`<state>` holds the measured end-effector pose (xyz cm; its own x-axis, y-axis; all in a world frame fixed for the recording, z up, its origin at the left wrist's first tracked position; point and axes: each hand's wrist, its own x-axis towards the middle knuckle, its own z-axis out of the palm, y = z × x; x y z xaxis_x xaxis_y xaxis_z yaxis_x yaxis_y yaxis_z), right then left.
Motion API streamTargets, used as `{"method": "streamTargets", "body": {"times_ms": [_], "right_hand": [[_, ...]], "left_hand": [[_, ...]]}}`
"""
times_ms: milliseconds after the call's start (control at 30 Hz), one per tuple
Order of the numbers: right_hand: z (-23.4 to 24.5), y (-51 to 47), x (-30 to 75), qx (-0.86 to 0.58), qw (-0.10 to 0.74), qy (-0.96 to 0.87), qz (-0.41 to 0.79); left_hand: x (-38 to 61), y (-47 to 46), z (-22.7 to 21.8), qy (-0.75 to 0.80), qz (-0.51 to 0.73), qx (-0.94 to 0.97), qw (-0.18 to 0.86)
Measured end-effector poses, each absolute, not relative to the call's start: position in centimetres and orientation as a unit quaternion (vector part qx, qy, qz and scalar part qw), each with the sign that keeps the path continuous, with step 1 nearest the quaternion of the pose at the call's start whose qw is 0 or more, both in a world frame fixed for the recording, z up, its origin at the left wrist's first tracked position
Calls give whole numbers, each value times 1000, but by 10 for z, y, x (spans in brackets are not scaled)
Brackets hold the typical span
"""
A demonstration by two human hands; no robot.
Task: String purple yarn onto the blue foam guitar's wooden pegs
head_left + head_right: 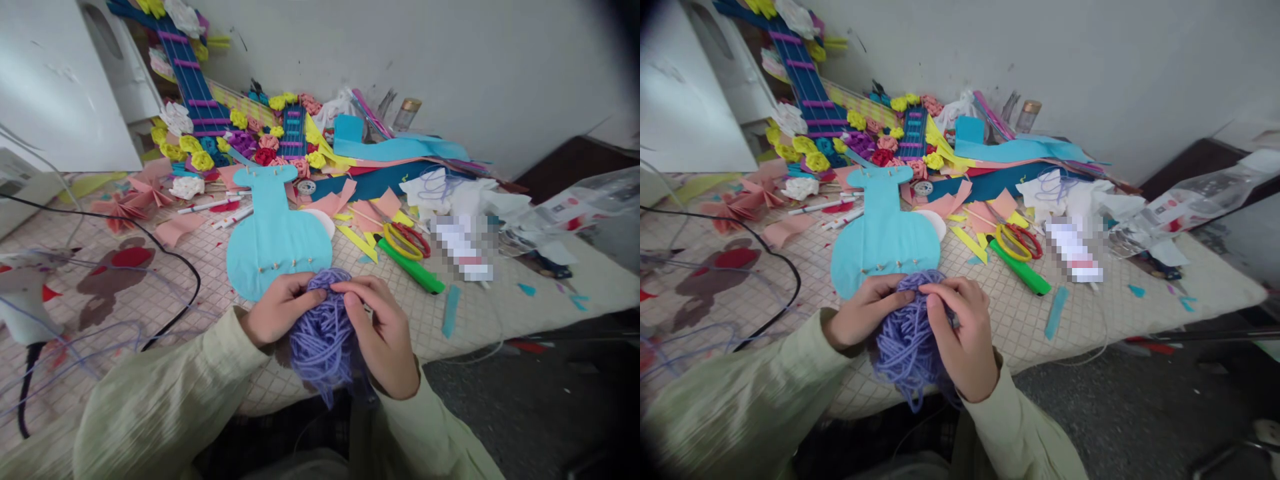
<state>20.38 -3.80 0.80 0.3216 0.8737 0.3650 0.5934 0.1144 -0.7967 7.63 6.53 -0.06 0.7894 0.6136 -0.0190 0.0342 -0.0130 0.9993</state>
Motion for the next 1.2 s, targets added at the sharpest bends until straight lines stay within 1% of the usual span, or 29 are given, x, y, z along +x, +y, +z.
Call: {"method": "streamTargets", "body": {"times_ms": [200,300,367,433,500,533,600,700,800,967,1033,1067,1200], "right_hand": [[7,-32,204,-680,470,-553,104],[6,-31,207,-675,461,-563,123],[6,-30,210,-654,485,-550,185],[6,-30,212,-619,507,-524,292],[6,-30,216,-593,507,-499,377],[6,-30,218,-594,505,-489,392],[5,-31,224,-616,510,-473,369],[5,-33,232,-652,510,-469,309],[4,-34,237,-668,501,-476,275],[2,-34,236,-686,494,-473,249],[1,-32,234,-691,489,-474,242],[1,-32,232,-694,485,-478,233],[0,-29,225,-697,470,-506,192]], "left_hand": [[75,64,-1,255,225,712,614],[75,64,-1,255,234,717,606],[75,63,0,257,234,723,597],[74,63,1,250,226,734,589],[73,63,1,240,225,745,580],[73,63,2,240,232,749,572],[71,65,3,256,255,760,540],[69,67,5,300,271,804,437],[70,67,8,295,268,851,344],[70,67,10,213,313,873,309],[70,67,10,187,335,861,333],[70,66,9,177,339,848,368],[72,61,9,153,333,730,577]]}}
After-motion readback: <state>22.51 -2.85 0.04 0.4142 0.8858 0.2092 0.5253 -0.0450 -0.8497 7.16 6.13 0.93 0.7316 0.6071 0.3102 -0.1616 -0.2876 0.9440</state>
